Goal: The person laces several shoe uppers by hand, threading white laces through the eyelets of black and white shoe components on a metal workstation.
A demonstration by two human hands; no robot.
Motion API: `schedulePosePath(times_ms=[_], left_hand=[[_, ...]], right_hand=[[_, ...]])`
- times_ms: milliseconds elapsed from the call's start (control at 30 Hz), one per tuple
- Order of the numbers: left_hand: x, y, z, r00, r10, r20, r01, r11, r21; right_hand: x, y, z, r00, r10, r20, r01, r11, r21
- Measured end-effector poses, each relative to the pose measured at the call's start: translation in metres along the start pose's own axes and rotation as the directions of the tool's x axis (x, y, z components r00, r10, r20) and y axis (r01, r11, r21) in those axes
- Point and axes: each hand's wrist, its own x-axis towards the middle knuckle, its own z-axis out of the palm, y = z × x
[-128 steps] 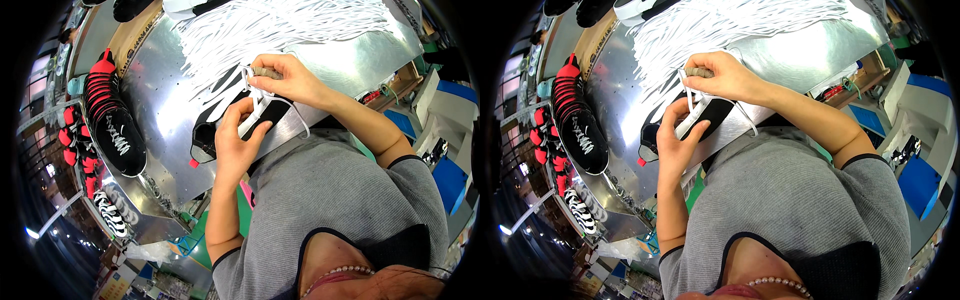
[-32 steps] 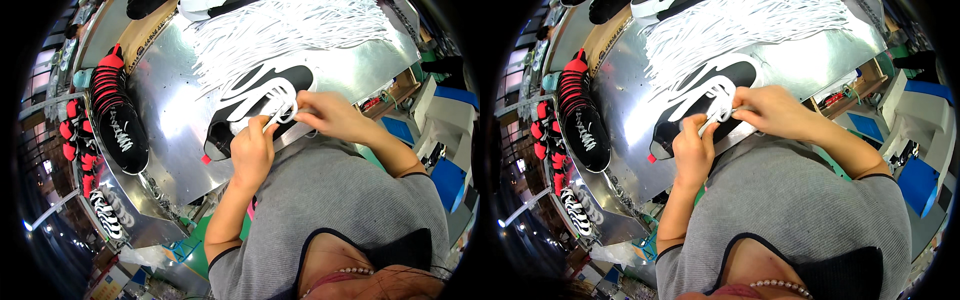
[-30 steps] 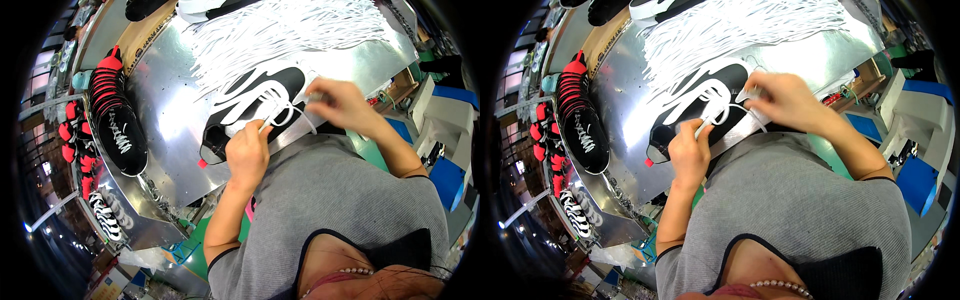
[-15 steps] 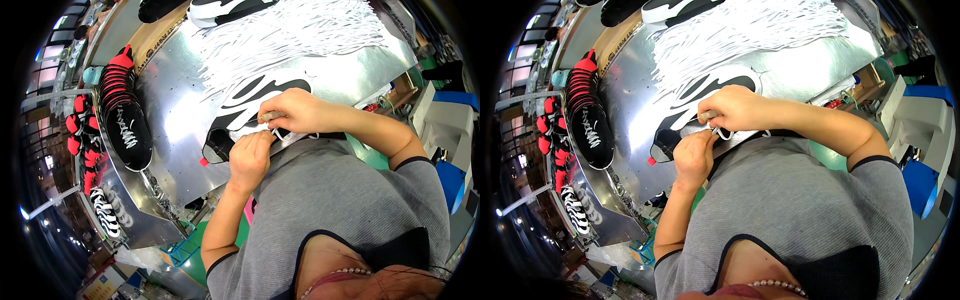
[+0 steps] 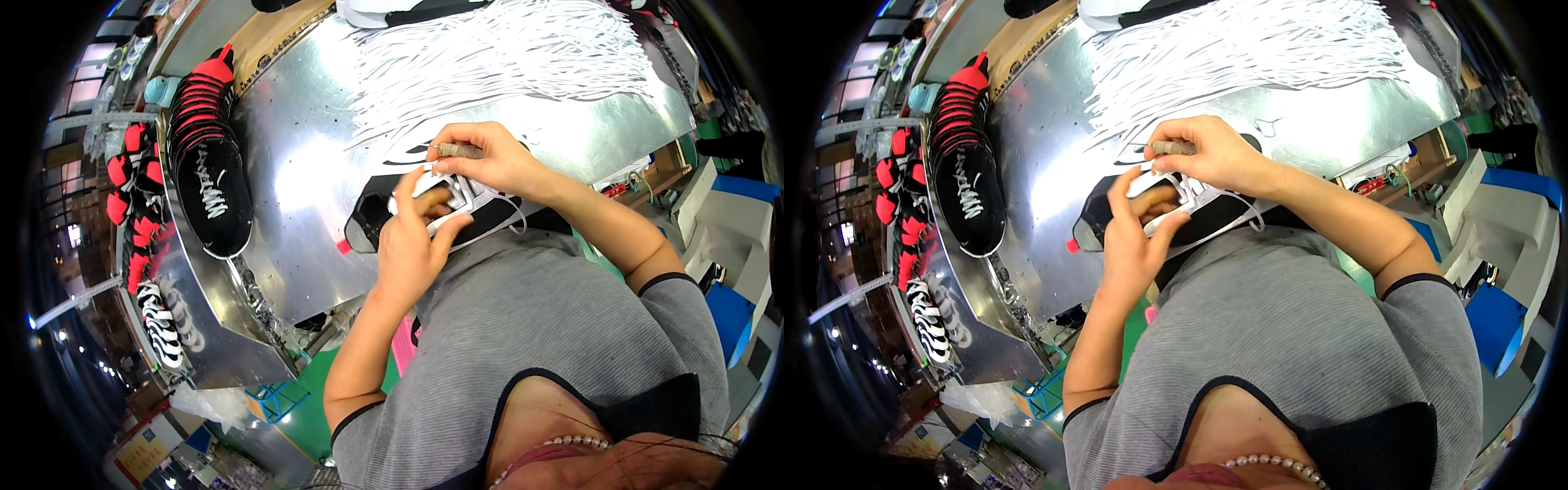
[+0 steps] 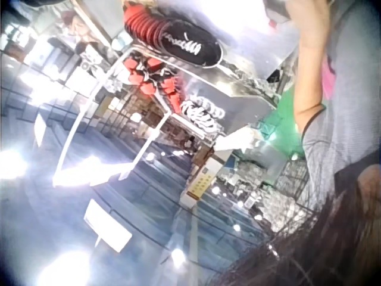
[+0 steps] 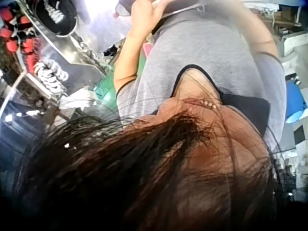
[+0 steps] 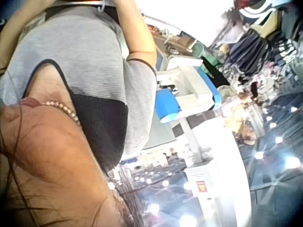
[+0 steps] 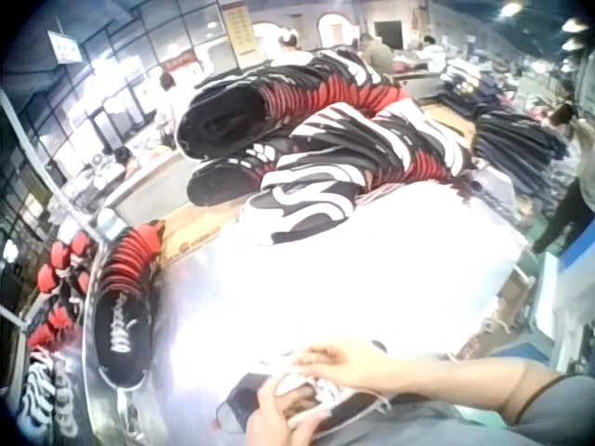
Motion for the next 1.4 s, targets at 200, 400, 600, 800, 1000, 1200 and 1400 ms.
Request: schedulePosePath(times_ms=[200, 400, 600, 800, 1000, 1200, 1400], left_hand=[[0.016, 0.009, -0.010, 0.920, -0.391, -0.027, 0.377, 0.900, -0.219], [0.015, 0.004, -0.002, 0.940, -0.287, -0.186, 0.283, 0.958, -0.047], [0.015, 0.003, -0.008, 0.931, -0.353, -0.095, 0.318, 0.910, -0.264], [0.017, 0.001, 0.000, 0.918, -0.347, -0.191, 0.331, 0.937, -0.109], [0.021, 0.000, 0.003, 0.907, -0.348, -0.236, 0.319, 0.935, -0.154], [0.019, -0.001, 0.007, 0.904, -0.336, -0.263, 0.279, 0.932, -0.234], [0.017, 0.003, 0.007, 0.916, -0.299, -0.266, 0.250, 0.947, -0.204]], right_hand=[[0.006, 0.000, 0.007, 0.991, 0.115, 0.070, -0.120, 0.991, 0.061], [0.003, -0.033, 0.000, 0.963, 0.251, 0.098, -0.268, 0.928, 0.259], [0.008, -0.021, 0.001, 0.982, 0.163, 0.094, -0.150, 0.981, -0.126], [0.012, -0.007, 0.003, 0.985, 0.133, 0.106, -0.115, 0.980, -0.163], [0.009, -0.011, 0.001, 0.986, 0.143, 0.087, -0.126, 0.975, -0.182], [-0.015, -0.030, -0.007, 0.998, 0.060, 0.023, -0.048, 0.927, -0.372], [-0.024, -0.030, -0.009, 0.997, -0.023, 0.080, 0.062, 0.851, -0.522]])
